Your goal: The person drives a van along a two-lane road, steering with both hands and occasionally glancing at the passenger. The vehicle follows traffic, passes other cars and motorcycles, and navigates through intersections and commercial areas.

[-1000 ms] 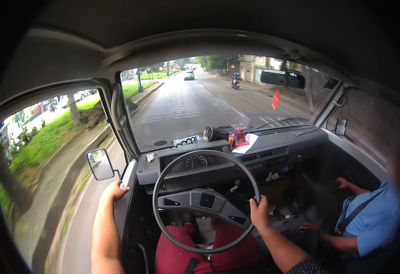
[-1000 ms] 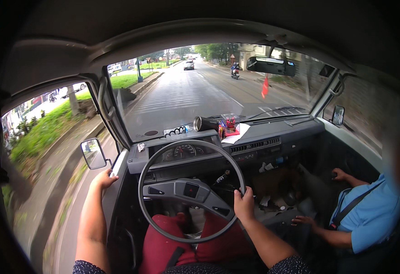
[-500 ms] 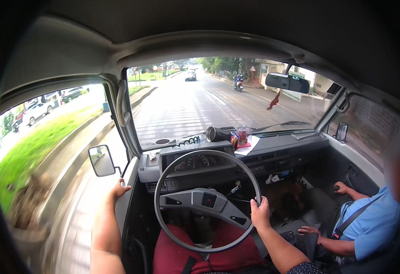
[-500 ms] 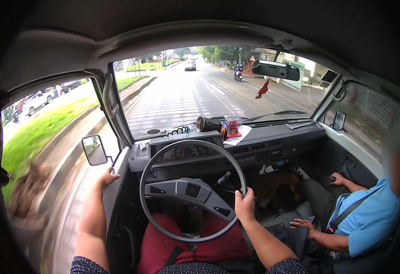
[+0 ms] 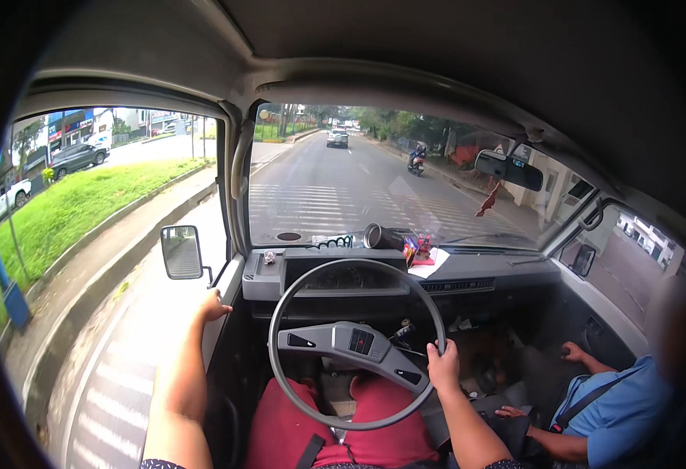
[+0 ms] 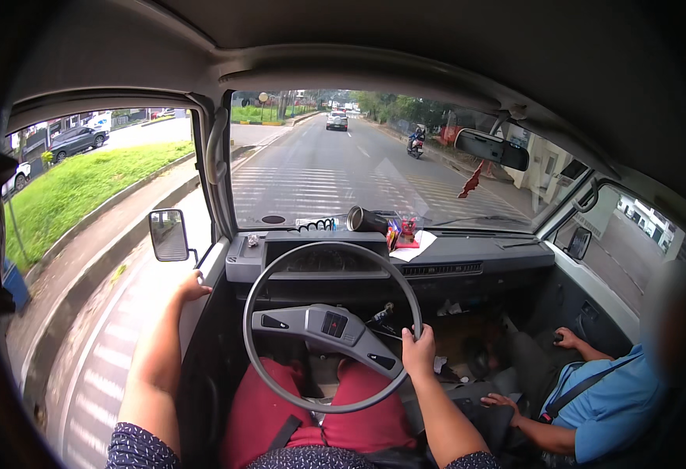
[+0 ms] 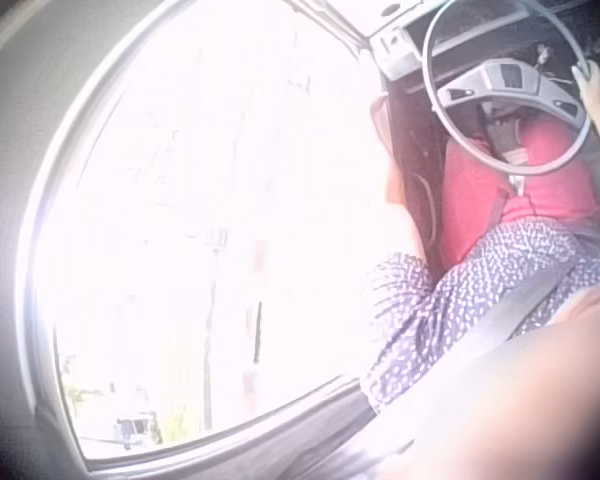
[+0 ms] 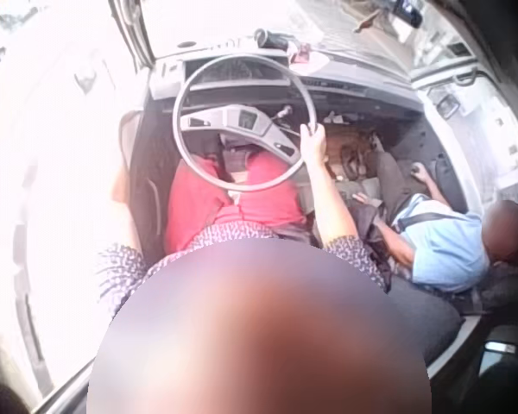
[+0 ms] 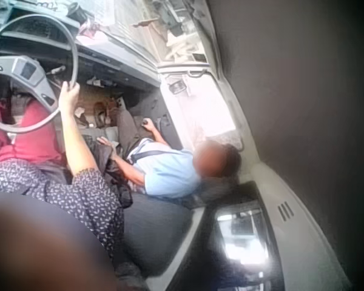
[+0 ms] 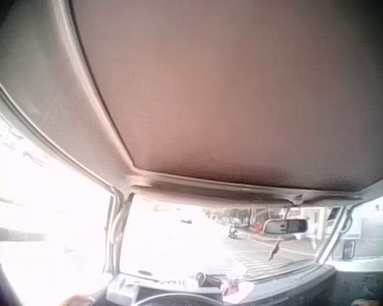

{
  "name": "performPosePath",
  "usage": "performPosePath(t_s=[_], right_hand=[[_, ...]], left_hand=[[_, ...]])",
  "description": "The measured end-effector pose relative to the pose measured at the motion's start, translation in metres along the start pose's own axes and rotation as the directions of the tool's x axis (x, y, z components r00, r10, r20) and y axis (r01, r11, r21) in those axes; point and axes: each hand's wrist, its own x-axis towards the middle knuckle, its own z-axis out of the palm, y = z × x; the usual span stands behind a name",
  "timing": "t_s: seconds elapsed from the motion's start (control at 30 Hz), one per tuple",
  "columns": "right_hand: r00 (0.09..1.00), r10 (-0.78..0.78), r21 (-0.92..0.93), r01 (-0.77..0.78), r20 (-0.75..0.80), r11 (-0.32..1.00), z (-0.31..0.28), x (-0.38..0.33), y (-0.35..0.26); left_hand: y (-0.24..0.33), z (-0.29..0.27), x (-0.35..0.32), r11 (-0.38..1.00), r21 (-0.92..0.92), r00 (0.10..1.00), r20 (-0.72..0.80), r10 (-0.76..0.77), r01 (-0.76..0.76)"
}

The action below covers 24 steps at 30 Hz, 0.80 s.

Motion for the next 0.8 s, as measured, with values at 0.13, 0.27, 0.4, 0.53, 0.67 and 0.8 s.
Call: performPosePath(t_s=[0.13, 0.27, 0.4, 0.53, 0.67, 0.8], right_hand=[[0.999, -0.044, -0.009, 0.044, 0.016, 0.999, 0.002, 0.015, -0.004], [0.986, 0.131, -0.009, -0.130, 0.106, 0.991, 0.000, 0.035, -0.018], [0.983, 0.113, -0.005, -0.113, 0.142, 0.994, -0.004, 0.042, -0.038], [0.962, 0.186, 0.077, -0.205, 0.200, 0.976, -0.007, 0.043, -0.055], [0.957, 0.212, 0.058, -0.227, 0.198, 0.972, -0.008, 0.042, -0.061], [0.953, 0.229, 0.027, -0.239, 0.200, 0.971, -0.008, 0.041, -0.054]], left_hand=[[0.013, -0.012, -0.013, 0.998, 0.065, 1.000, 0.015, 0.001, -0.002], [0.031, -0.031, -0.029, 0.967, 0.252, 0.998, 0.053, -0.031, 0.017], [0.047, -0.048, -0.047, 0.952, 0.306, 0.997, 0.067, -0.032, 0.010], [0.056, -0.055, -0.055, 0.950, 0.310, 0.996, 0.077, -0.051, 0.025], [0.056, -0.055, -0.053, 0.946, 0.324, 0.997, 0.069, -0.034, 0.009], [0.055, -0.053, -0.051, 0.944, 0.331, 0.998, 0.056, -0.038, 0.017]])
